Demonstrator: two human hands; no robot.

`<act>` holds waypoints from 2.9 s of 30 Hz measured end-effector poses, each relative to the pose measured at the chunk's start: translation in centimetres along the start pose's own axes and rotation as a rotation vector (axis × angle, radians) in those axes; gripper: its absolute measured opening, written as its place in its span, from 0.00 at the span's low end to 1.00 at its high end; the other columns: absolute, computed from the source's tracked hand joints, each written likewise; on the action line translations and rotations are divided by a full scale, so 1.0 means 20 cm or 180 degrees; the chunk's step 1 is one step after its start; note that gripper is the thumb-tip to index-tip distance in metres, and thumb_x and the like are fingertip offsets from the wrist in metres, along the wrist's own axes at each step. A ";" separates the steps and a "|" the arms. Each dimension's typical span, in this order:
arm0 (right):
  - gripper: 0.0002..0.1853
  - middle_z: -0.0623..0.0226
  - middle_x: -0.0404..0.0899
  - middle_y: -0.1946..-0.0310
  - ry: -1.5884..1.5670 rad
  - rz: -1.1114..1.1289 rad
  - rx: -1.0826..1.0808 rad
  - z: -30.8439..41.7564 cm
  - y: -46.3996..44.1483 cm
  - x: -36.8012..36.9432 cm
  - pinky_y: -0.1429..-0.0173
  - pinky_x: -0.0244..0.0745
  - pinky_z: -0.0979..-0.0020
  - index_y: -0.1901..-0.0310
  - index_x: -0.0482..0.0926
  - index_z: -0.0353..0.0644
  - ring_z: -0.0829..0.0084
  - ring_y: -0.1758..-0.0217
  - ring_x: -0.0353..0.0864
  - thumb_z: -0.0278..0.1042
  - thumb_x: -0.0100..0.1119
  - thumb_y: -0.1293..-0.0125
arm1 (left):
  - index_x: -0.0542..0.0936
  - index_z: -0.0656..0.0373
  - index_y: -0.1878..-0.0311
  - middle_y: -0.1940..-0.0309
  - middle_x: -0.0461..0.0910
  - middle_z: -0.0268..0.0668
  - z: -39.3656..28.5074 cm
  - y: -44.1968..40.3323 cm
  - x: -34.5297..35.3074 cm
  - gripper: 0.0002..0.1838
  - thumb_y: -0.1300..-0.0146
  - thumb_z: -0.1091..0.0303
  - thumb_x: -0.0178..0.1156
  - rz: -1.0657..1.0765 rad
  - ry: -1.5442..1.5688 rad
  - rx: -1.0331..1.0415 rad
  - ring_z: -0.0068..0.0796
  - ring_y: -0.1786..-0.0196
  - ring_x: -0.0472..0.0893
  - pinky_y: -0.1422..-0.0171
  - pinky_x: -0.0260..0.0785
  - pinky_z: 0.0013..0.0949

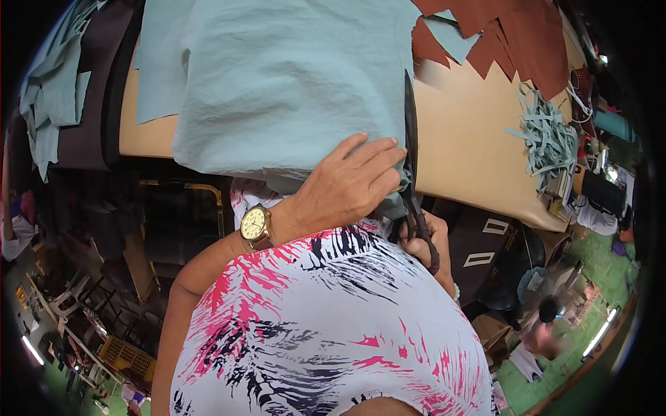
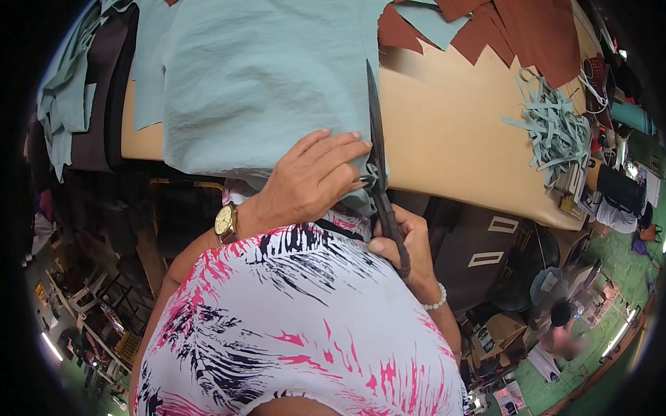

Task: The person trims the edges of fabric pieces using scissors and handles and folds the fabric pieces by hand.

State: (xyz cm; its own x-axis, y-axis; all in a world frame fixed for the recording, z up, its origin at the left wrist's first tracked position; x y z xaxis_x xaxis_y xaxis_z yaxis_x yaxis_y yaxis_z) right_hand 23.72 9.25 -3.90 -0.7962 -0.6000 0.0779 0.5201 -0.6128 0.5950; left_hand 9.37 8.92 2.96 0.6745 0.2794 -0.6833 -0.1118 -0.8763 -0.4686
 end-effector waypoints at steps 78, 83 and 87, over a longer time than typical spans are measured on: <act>0.14 0.74 0.68 0.88 0.0092 -0.0184 0.0031 0.09 -0.03 -0.03 0.84 0.59 0.84 0.79 0.70 0.38 0.86 0.88 0.66 0.33 0.67 0.49 | 0.70 0.59 0.72 0.52 0.75 0.42 -0.03 0.07 0.00 0.08 0.51 0.72 0.60 0.0220 0.0338 0.0208 0.36 0.46 0.75 0.44 0.66 0.44; 0.13 0.73 0.68 0.89 -0.0033 -0.0124 -0.0017 0.13 -0.06 -0.01 0.84 0.59 0.84 0.79 0.70 0.38 0.85 0.88 0.67 0.32 0.66 0.49 | 0.70 0.59 0.73 0.52 0.75 0.42 -0.03 0.07 -0.01 0.07 0.51 0.72 0.60 0.0236 0.0290 0.0255 0.36 0.46 0.74 0.44 0.66 0.44; 0.13 0.73 0.68 0.89 -0.0059 -0.0152 0.0007 0.12 -0.07 -0.01 0.84 0.59 0.84 0.79 0.71 0.38 0.85 0.88 0.66 0.32 0.66 0.48 | 0.70 0.59 0.73 0.52 0.75 0.42 -0.03 0.08 0.00 0.07 0.51 0.71 0.59 0.0223 0.0287 0.0251 0.36 0.46 0.74 0.44 0.66 0.43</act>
State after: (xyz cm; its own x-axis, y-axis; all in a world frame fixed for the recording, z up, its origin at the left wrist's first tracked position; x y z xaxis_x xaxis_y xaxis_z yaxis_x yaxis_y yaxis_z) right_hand 22.40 11.33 -2.81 -0.8257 -0.5605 0.0642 0.4807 -0.6393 0.6002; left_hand 9.59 7.38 2.59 0.7255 0.1791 -0.6645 -0.2156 -0.8578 -0.4666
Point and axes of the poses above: each hand's wrist, its own y-axis away from the middle knuckle, its own x-axis out of the palm, z = x × y, the point moved 9 cm from there along -y, towards the middle knuckle
